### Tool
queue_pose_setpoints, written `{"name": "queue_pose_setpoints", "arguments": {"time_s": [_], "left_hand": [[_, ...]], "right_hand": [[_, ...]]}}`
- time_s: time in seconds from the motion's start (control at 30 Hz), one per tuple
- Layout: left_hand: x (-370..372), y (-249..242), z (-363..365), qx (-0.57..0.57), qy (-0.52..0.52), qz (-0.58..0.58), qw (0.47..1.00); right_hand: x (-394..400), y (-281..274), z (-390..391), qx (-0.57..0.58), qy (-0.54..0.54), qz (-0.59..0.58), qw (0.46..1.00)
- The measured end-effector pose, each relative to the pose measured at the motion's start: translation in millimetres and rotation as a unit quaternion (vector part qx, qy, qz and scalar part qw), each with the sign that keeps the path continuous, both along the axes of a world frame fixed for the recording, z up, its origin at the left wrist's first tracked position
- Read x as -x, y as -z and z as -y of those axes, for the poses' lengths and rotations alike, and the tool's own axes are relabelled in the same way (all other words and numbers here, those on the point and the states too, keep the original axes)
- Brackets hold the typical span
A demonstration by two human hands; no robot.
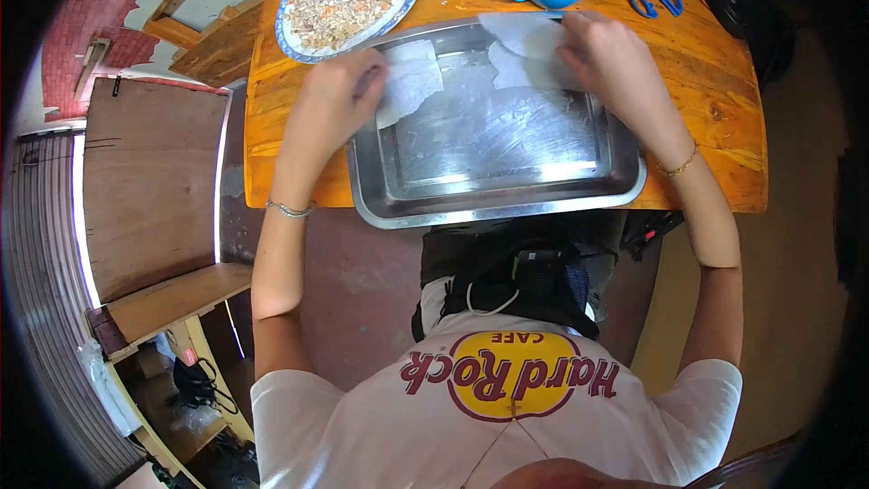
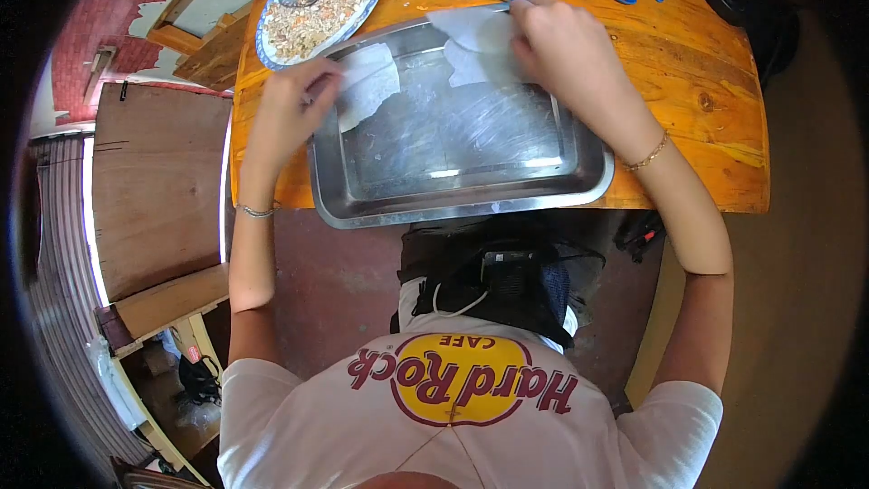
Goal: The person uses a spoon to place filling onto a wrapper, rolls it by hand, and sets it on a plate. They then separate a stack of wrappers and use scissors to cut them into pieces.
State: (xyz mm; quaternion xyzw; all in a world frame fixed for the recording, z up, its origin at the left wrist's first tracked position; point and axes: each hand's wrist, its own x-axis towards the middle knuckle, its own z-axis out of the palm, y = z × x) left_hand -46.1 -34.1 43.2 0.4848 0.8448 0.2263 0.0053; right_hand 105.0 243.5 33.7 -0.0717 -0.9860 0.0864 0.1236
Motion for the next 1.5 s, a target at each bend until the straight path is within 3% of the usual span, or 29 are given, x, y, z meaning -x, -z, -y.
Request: {"name": "queue_pose_setpoints", "arguments": {"time_s": [0.1, 0.2, 0.23, 0.33, 0.37, 0.47, 0.6, 0.77, 0.87, 0.97, 1.0, 1.07, 1.17, 1.23, 1.3, 1.37, 1.47, 1.5], "left_hand": [[6, -24, 2, -0.055, -0.008, 0.031, 0.998], [4, -46, 0, -0.097, 0.026, 0.251, 0.963], [4, -57, -2, -0.059, 0.047, 0.358, 0.931], [-10, -63, -27, -0.031, 0.161, 0.426, 0.889], [-14, -55, -39, -0.029, 0.157, 0.450, 0.879], [-12, -21, -70, 0.062, 0.192, 0.381, 0.902], [-13, 18, -80, 0.063, 0.180, 0.283, 0.940], [-16, 6, -79, 0.110, 0.162, 0.303, 0.933], [-18, 13, -74, 0.005, 0.231, 0.142, 0.962], [-23, -2, -67, -0.075, 0.144, 0.172, 0.972], [-27, -3, -66, -0.105, 0.117, 0.305, 0.939], [-34, -4, -64, -0.159, 0.055, 0.548, 0.819], [-38, -4, -56, -0.112, 0.020, 0.726, 0.678], [-38, 6, -46, -0.090, 0.037, 0.644, 0.758], [-40, 21, -38, -0.058, 0.038, 0.575, 0.816], [-44, 30, -31, -0.018, 0.022, 0.520, 0.854], [-49, 31, -26, 0.053, 0.034, 0.423, 0.904], [-51, 35, -25, 0.011, 0.029, 0.459, 0.888]], "right_hand": [[-4, 1, -7, 0.004, -0.025, -0.054, 0.998], [-4, -3, -12, 0.011, -0.048, -0.134, 0.990], [-4, -6, -16, 0.034, -0.059, -0.149, 0.986], [-6, -17, -29, 0.092, -0.064, -0.184, 0.976], [-9, -21, -30, 0.101, -0.044, -0.191, 0.975], [-15, -31, -26, 0.120, -0.008, -0.208, 0.971], [-22, -29, -21, 0.138, -0.025, -0.231, 0.963], [-24, -18, -4, 0.163, -0.088, -0.238, 0.953], [-21, -17, 4, 0.159, -0.101, -0.227, 0.955], [-17, -22, 14, 0.170, -0.120, -0.245, 0.947], [-16, -24, 18, 0.172, -0.130, -0.251, 0.944], [-12, -23, 26, 0.144, -0.180, -0.266, 0.936], [-6, -23, 30, 0.055, -0.298, -0.259, 0.917], [-7, -17, 31, -0.014, -0.373, -0.209, 0.904], [-6, -14, 32, 0.080, -0.387, -0.148, 0.907], [-1, -13, 31, 0.154, -0.377, -0.104, 0.907], [15, 3, 23, 0.141, -0.294, -0.056, 0.944], [22, 10, 23, 0.135, -0.274, -0.043, 0.951]]}}
